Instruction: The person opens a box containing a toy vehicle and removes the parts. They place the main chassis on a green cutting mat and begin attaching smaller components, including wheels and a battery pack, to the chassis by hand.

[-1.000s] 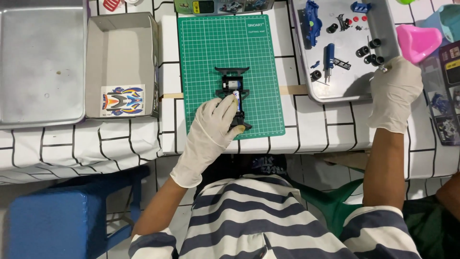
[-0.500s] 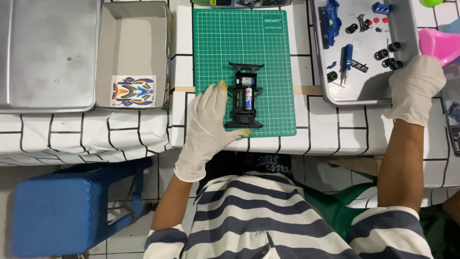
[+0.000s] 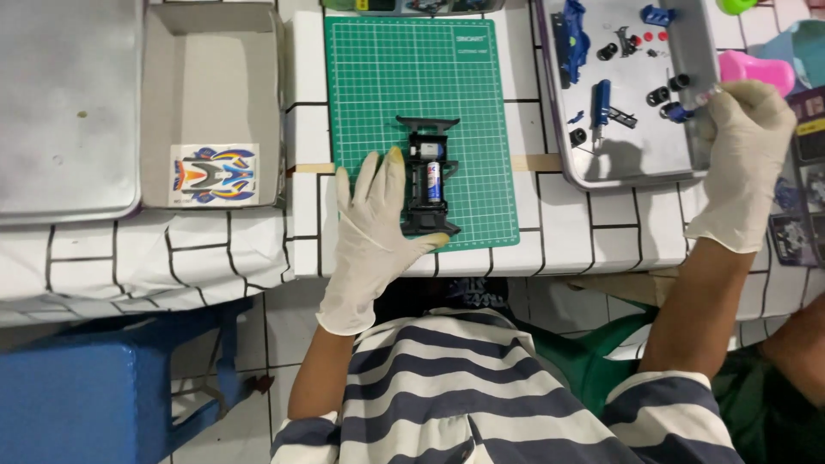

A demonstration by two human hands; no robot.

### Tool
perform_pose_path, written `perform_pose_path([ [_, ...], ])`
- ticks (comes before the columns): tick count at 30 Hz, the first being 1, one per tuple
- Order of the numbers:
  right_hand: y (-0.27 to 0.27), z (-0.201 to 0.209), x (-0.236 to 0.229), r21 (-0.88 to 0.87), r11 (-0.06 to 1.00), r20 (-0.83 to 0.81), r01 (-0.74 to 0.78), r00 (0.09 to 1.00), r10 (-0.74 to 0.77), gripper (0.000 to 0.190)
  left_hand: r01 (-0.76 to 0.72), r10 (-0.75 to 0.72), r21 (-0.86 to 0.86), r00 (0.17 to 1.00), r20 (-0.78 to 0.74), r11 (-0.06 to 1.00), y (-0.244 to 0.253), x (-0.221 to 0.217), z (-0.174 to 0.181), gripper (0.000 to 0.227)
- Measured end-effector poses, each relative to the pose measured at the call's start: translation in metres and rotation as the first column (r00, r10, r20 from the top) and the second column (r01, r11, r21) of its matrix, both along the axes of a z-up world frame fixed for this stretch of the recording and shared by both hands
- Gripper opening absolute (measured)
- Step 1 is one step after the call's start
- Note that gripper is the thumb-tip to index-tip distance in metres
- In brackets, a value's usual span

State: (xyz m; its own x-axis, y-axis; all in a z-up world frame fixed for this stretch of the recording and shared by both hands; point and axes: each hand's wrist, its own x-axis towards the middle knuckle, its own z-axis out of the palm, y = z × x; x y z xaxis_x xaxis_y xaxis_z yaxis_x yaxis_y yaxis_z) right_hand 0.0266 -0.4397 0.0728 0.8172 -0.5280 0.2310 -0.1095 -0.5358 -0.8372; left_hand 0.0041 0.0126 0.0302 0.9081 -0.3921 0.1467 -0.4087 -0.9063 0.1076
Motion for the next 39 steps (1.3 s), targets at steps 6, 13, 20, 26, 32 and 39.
perform_pose_path([
  [6,0.083,0.033,-0.003,0.651,0.704,0.2,-0.284,0.959,0.202,0.005,-0.031,0.031,-0.003,0.999,-0.025,1.0,0.002,-0.001,-0.003,0.135],
  [13,0.163,0.006,0.009,0.598,0.633,0.31,-0.493,0.87,0.384,0.017,0.038,-0.068,-0.423,0.996,-0.056,0.906,0.01,-0.002,-0.006,0.134],
  [20,0.245,0.012,-0.014,0.268,0.644,0.117,-0.717,0.687,0.717,0.031,0.045,-0.093,-0.548,0.994,-0.061,0.835,0.009,-0.002,-0.005,0.135],
  [26,0.252,-0.03,-0.018,-0.253,0.516,0.081,-0.818,0.514,0.854,0.034,0.03,-0.068,-0.543,0.996,-0.051,0.839,0.007,-0.003,-0.002,0.13],
  [32,0.258,-0.043,-0.01,-0.534,0.477,0.105,-0.698,0.506,0.856,0.028,0.036,-0.067,-0.553,0.997,-0.038,0.833,0.007,-0.002,-0.001,0.129],
  [39,0.265,-0.042,-0.013,-0.368,0.611,-0.017,-0.701,0.662,0.749,0.031,0.04,-0.064,-0.576,0.998,-0.021,0.816,0.007,-0.004,0.002,0.127],
])
